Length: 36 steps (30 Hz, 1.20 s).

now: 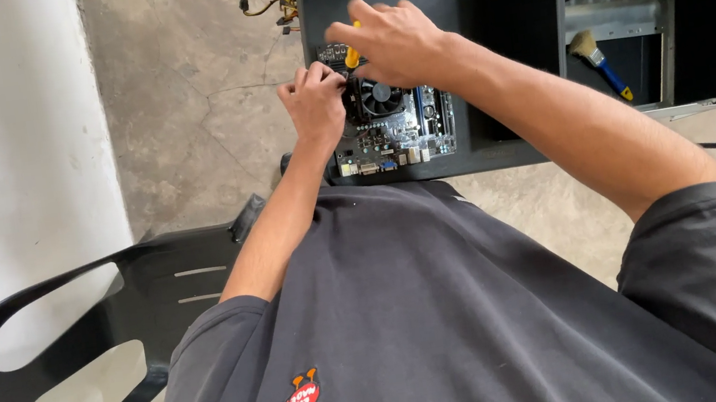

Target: Removing a motherboard from a computer case, cleaning the case interior with a brush, and inspecting the motherboard components.

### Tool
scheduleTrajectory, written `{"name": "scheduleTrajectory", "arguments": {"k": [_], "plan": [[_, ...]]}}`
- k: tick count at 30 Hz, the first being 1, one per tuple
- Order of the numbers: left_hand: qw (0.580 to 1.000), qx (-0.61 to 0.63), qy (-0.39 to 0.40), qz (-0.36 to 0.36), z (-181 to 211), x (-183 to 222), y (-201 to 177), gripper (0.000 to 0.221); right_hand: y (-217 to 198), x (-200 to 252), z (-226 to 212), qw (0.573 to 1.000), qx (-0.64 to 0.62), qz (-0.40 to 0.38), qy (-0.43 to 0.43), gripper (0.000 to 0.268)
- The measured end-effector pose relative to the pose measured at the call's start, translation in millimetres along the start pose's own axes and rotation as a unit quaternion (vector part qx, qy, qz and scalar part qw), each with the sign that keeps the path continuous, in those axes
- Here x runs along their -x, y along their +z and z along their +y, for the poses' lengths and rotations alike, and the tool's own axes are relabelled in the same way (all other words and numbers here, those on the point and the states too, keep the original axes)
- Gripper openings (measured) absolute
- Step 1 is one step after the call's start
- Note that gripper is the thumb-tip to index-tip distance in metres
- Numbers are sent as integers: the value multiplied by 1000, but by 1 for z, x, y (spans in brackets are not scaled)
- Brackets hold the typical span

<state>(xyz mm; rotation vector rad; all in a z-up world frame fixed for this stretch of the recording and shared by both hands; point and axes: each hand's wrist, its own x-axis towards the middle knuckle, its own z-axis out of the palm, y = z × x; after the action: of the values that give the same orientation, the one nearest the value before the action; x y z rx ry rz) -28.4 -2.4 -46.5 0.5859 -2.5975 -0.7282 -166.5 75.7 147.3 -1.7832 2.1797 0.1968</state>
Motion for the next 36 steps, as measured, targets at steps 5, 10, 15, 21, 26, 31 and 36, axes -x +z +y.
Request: {"name": "scheduleTrajectory", "arguments": {"k": [5,10,15,21,26,31,36], "plan": [[997,-47,46,35,-3,-2,4,22,12,-4,9,999,-28,18,8,17],[988,-105,89,68,-3,-4,0,30,5,-5,0,993,-26,-100,64,60],[991,-81,104,31,-8,-5,0,33,1,-6,-4,996,7,-80,24,68],[991,-79,110,19,-9,-7,-3,21,-8,-4,-6,998,19,-66,3,79],[991,-63,121,3,-11,-7,3,22,-5,-3,-1,999,23,-46,-15,56],[991,-62,121,-9,-11,-8,1,23,-2,-7,-4,991,19,-118,53,21],[989,-66,131,-9,-12,-9,0,12,12,-10,-6,995,26,-85,35,46]]}}
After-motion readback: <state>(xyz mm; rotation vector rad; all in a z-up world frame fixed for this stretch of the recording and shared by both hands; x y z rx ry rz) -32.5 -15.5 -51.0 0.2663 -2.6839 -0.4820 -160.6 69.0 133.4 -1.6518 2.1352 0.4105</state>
